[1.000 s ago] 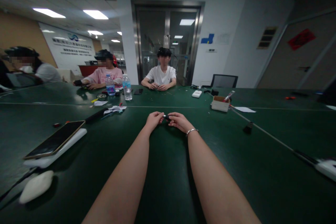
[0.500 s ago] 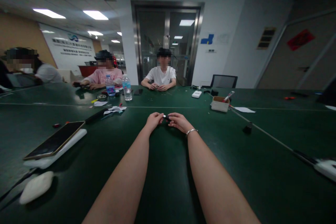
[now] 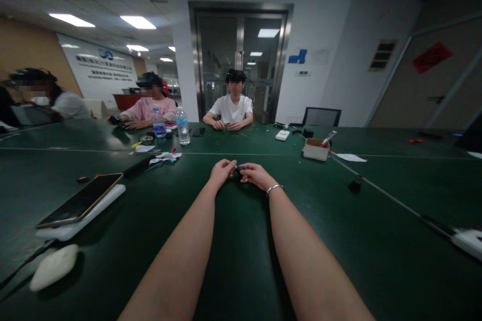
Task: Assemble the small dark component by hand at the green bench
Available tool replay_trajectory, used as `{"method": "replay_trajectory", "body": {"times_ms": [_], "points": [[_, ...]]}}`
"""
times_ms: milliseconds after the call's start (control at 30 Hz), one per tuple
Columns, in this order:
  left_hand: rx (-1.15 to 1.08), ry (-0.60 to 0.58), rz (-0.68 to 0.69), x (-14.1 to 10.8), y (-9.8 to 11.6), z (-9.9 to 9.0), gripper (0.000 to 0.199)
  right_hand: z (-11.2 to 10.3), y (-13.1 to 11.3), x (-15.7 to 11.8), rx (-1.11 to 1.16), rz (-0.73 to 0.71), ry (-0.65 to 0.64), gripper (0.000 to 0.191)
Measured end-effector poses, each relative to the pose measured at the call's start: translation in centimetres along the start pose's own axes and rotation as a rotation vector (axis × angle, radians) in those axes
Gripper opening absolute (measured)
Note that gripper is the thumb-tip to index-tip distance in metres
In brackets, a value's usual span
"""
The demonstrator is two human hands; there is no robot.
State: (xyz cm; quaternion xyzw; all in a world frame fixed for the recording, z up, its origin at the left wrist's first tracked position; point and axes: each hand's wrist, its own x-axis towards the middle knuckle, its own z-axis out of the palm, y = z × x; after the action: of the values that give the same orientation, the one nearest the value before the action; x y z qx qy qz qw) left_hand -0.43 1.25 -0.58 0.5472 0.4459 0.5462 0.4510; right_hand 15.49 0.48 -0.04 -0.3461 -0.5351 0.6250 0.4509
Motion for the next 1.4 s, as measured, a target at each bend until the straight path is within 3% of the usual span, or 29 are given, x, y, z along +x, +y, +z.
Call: {"method": "replay_trajectory", "body": {"times_ms": [267, 833, 1033, 1400], "points": [[-0.038, 0.008, 0.049, -0.3, 0.3, 0.0, 0.037, 0.4, 0.5, 0.9, -0.208, -0.034, 0.028, 0.021], [-0.007, -0.012, 0.03, 0.1, -0.3, 0.1, 0.039, 0.6, 0.5, 0.8, -0.261, -0.069, 0.08, 0.021], [-0.017, -0.033, 0.058, 0.0, -0.3, 0.1, 0.035, 0.4, 0.7, 1.0, -0.259, -0.07, 0.081, 0.024], [-0.02, -0.024, -0.008, -0.3, 0.3, 0.2, 0.023, 0.3, 1.1, 1.3, -0.288, -0.07, 0.119, 0.022]]}}
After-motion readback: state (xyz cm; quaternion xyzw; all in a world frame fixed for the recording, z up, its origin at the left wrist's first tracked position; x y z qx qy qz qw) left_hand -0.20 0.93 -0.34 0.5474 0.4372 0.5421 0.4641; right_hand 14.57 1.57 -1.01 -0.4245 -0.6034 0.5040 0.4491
